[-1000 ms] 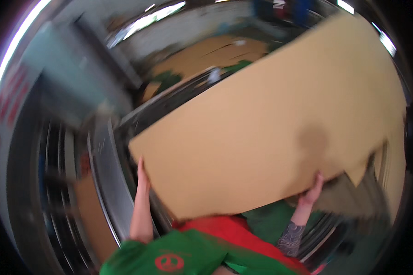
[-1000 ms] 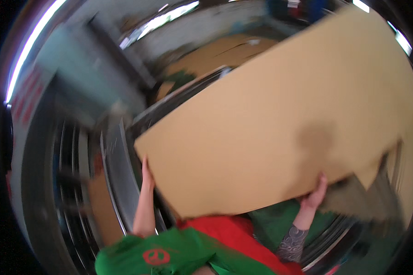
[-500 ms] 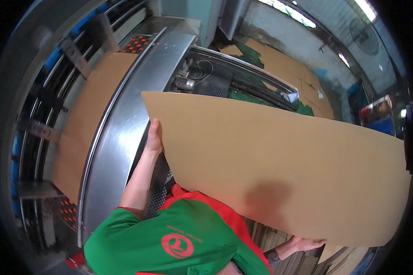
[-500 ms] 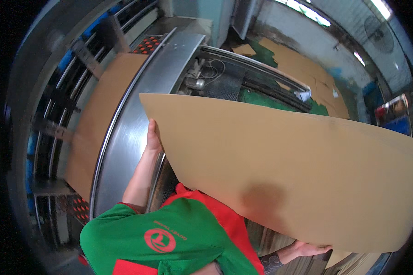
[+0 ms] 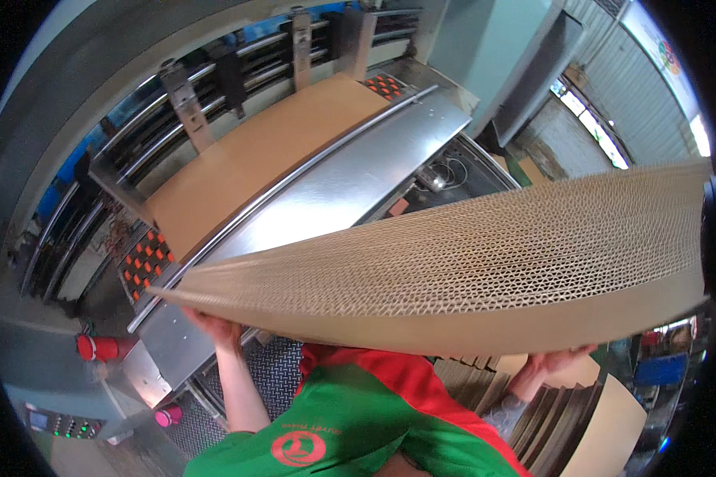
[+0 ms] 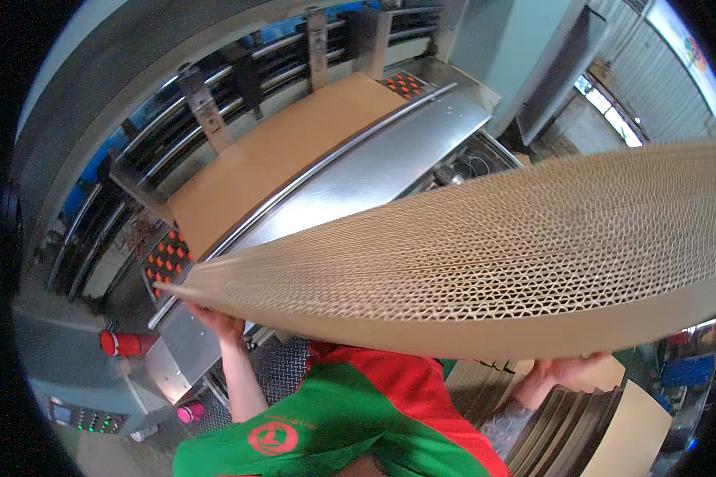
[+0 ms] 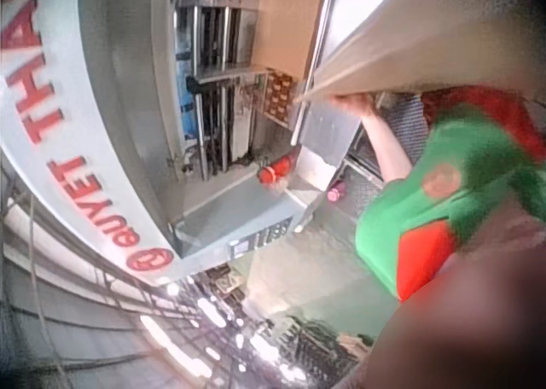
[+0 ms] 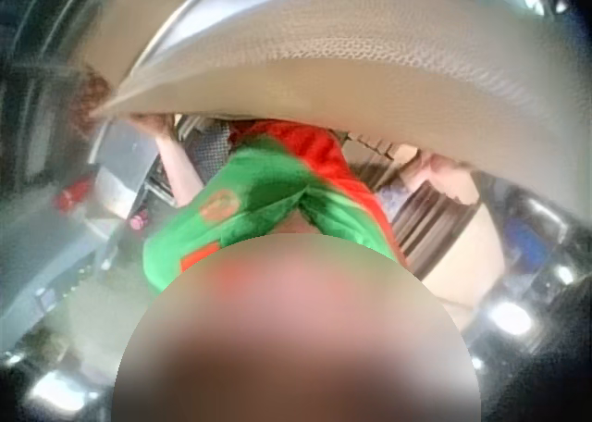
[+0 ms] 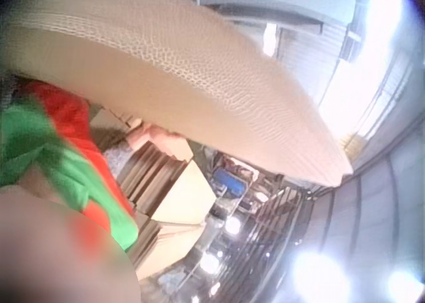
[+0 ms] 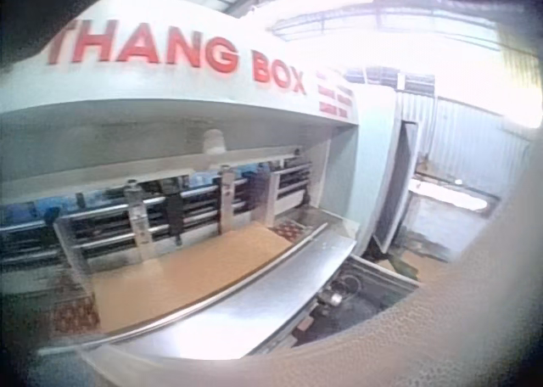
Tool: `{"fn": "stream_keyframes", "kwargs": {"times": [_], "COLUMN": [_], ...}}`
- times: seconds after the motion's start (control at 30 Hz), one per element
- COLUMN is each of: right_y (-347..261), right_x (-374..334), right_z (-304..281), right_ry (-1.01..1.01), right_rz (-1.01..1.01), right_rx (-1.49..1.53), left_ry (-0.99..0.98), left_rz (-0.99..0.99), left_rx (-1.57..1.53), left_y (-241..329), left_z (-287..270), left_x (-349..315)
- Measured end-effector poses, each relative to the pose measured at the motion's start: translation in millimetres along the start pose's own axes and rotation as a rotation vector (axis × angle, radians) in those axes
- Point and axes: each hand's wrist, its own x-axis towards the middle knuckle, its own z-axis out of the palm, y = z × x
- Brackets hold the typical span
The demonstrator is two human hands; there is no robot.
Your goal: The person feeds flat cardboard sheets into a machine one at a time, aligning them on the feed table and pushing them through the rollers. The person then stacks the processed sheets on a nearby pile.
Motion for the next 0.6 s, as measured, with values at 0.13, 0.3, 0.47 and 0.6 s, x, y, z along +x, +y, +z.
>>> {"fn": "stream_keyframes", "kwargs": {"times": [0.13,0.3,0.47,0.6], "right_y": [88.3,169.5,246.6,306.5], "right_x": [9.9,0.6,5.7,20.9], "right_z": [52.6,107.8,110.3,87.8], "right_ry": [0.434,0.198,0.065,0.054], "right_rz": [0.061,0.406,0.686,0.867], "right_rx": [-0.19,-0.197,-0.226,-0.235], "left_ry": [0.279,0.326,0.347,0.339], "left_rz": [0.346,0.658,0.852,0.989], "left_rx": [0.08,0.213,0.317,0.412], "left_y": [97.4,165.9,185.8,193.1], "left_z": [-46.8,-82.1,-83.5,-50.5], "left_x": [-38.4,-88.2,-119.7,-126.9]}}
